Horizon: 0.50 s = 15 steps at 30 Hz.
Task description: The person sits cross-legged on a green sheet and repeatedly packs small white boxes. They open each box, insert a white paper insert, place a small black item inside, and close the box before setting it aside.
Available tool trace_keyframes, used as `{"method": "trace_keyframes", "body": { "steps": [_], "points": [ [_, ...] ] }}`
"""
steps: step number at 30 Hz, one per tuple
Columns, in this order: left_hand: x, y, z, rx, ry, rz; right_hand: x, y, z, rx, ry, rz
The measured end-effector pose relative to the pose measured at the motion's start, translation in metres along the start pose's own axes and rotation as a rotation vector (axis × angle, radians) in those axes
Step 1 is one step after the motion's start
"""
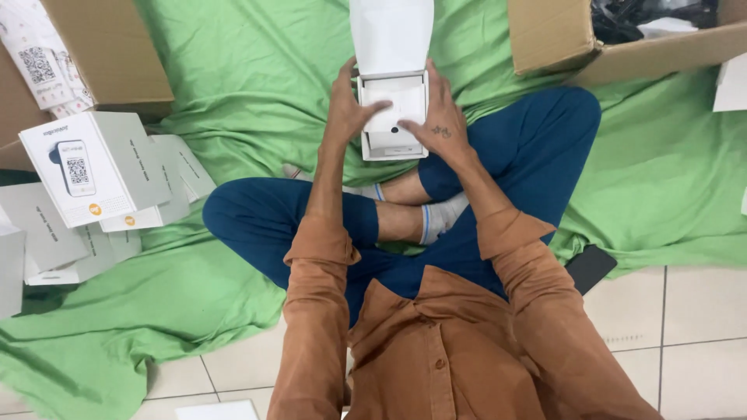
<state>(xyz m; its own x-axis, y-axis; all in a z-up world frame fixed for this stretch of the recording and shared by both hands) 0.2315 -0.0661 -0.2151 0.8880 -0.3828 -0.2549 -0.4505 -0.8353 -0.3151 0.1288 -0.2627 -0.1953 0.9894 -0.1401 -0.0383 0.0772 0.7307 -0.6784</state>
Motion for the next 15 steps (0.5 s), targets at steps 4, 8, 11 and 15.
{"method": "trace_keyframes", "body": {
  "steps": [4,8,11,15],
  "points": [
    [-0.033,0.01,-0.041,0.442,0.458,0.043,-0.003,-0.009,0.038,-0.06,0.007,0.182],
    [-0.017,0.002,-0.021,0.457,0.068,-0.013,0.01,0.005,0.006,-0.176,0.399,0.227],
    [-0.014,-0.005,-0.039,0.433,0.299,-0.107,0.027,0.033,-0.034,-0.32,0.268,0.226],
    [0.032,-0.013,-0.008,0.148,0.194,-0.036,0.056,0.0,0.011,-0.029,-0.168,0.242]
  ]
}}
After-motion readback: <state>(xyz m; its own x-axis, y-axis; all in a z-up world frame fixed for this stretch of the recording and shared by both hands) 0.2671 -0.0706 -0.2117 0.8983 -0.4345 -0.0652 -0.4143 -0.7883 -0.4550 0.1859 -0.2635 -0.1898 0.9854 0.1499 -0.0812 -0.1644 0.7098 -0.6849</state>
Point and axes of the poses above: each hand's wrist, its own x-axis towards the middle knuckle, its own y-axis out of the palm, z = x × y, the point moved 8 cm from there along x, towards the middle knuckle, and after that the axes turned 5 degrees about z, right-handed, at the moved point
